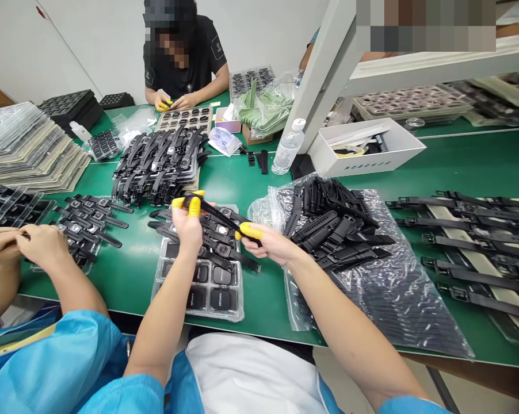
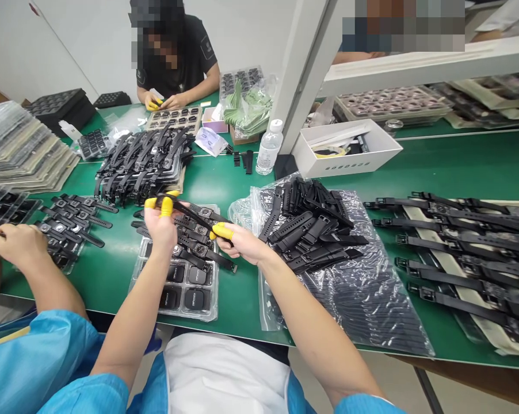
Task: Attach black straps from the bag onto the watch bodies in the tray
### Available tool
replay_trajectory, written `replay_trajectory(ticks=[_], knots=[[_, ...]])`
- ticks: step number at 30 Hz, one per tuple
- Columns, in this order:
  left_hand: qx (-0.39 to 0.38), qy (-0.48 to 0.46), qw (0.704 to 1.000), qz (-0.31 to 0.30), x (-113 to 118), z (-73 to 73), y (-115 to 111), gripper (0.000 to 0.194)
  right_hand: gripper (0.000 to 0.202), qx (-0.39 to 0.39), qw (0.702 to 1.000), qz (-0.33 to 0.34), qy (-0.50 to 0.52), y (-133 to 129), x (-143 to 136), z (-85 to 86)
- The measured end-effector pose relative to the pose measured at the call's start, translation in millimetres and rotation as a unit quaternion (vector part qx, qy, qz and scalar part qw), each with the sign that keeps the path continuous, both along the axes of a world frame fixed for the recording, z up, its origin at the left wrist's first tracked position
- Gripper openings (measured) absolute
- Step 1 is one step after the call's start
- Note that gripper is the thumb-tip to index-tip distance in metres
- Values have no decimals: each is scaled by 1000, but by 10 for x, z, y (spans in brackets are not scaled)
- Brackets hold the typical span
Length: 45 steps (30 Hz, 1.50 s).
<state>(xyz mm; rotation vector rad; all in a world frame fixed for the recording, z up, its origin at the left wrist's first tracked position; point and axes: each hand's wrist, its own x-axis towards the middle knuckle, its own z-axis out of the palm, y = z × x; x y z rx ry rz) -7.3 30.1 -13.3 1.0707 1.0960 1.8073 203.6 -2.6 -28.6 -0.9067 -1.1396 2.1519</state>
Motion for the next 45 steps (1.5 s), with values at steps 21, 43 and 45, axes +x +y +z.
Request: replay_trajectory(ticks=[21, 43, 45], knots=[[86, 478, 843, -232, 165, -365, -157, 53, 36, 38, 995, -90, 25, -14, -38, -59], [87, 475, 838, -253, 201, -265, -218, 43, 41, -25, 987, -151, 56, -8, -70, 1], [91, 509, 821, -241, 200, -265, -212, 41, 40, -28, 988, -147, 36, -4, -67, -4]])
